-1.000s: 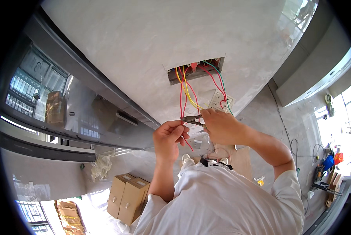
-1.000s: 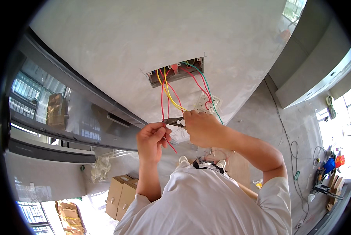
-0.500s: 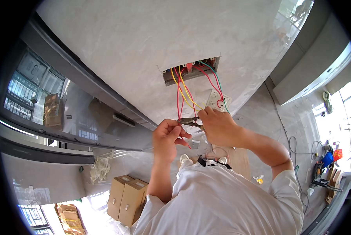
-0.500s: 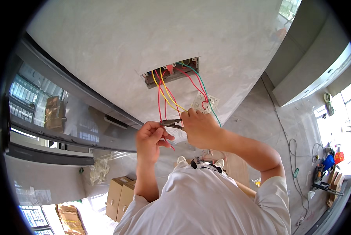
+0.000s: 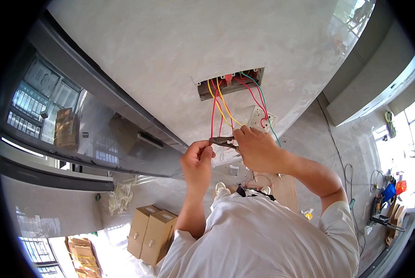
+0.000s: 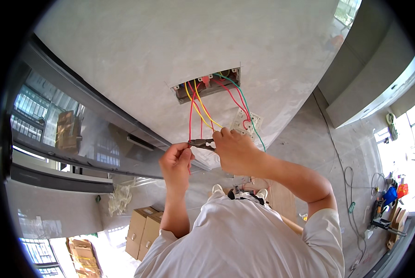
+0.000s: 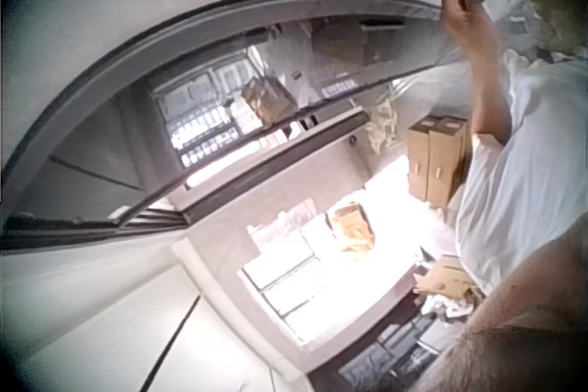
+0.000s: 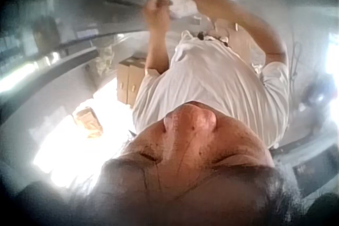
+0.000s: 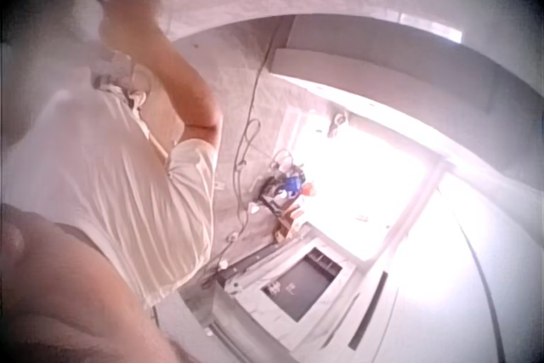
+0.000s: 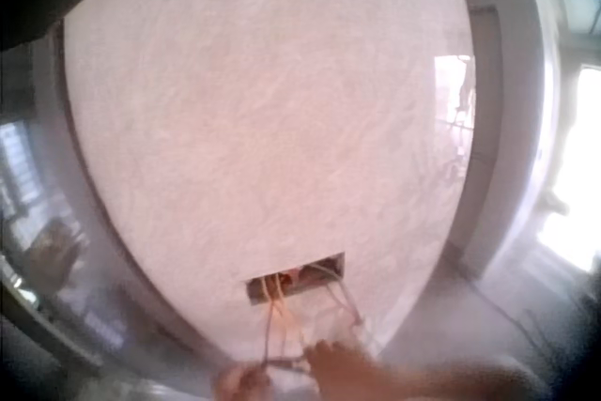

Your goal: The person installs a wall electrical outlet by stripping and connecting multiple colored wires to the terminal screws. They use a cordless drill to tighten the screws and pliers to strip wire insulation, then tuck the wires into the wall cavity.

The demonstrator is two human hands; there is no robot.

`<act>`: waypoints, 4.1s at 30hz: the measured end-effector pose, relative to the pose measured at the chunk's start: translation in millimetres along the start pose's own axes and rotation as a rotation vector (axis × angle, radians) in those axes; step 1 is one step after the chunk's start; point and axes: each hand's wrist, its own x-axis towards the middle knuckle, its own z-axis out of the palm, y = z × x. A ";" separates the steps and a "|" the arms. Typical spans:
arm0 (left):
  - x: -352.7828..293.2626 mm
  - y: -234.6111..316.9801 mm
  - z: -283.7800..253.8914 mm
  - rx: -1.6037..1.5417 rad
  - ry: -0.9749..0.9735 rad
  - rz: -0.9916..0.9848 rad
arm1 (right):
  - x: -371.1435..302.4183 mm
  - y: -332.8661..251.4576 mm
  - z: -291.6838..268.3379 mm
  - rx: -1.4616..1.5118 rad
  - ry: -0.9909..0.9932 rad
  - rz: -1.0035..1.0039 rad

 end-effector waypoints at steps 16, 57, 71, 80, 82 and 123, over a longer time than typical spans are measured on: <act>24.8 -15.7 11.1 0.584 0.135 0.680 | 1.6 20.6 13.2 0.416 0.046 0.038; -7.5 -4.7 7.2 0.198 0.020 0.367 | -20.7 0.3 19.1 0.549 -0.001 0.028; -16.2 9.4 -8.9 -0.240 -0.094 0.064 | -43.6 28.0 50.0 1.228 -0.262 0.037; -11.6 18.2 -10.2 -0.194 -0.130 -0.069 | -33.6 -2.7 30.1 1.100 0.078 -0.031; -9.9 14.4 -12.8 -0.219 -0.151 -0.042 | -27.8 -5.6 22.8 0.997 0.108 -0.076; 6.6 12.9 -22.2 -0.159 -0.260 0.195 | 18.3 -7.5 14.2 1.480 -0.159 -0.020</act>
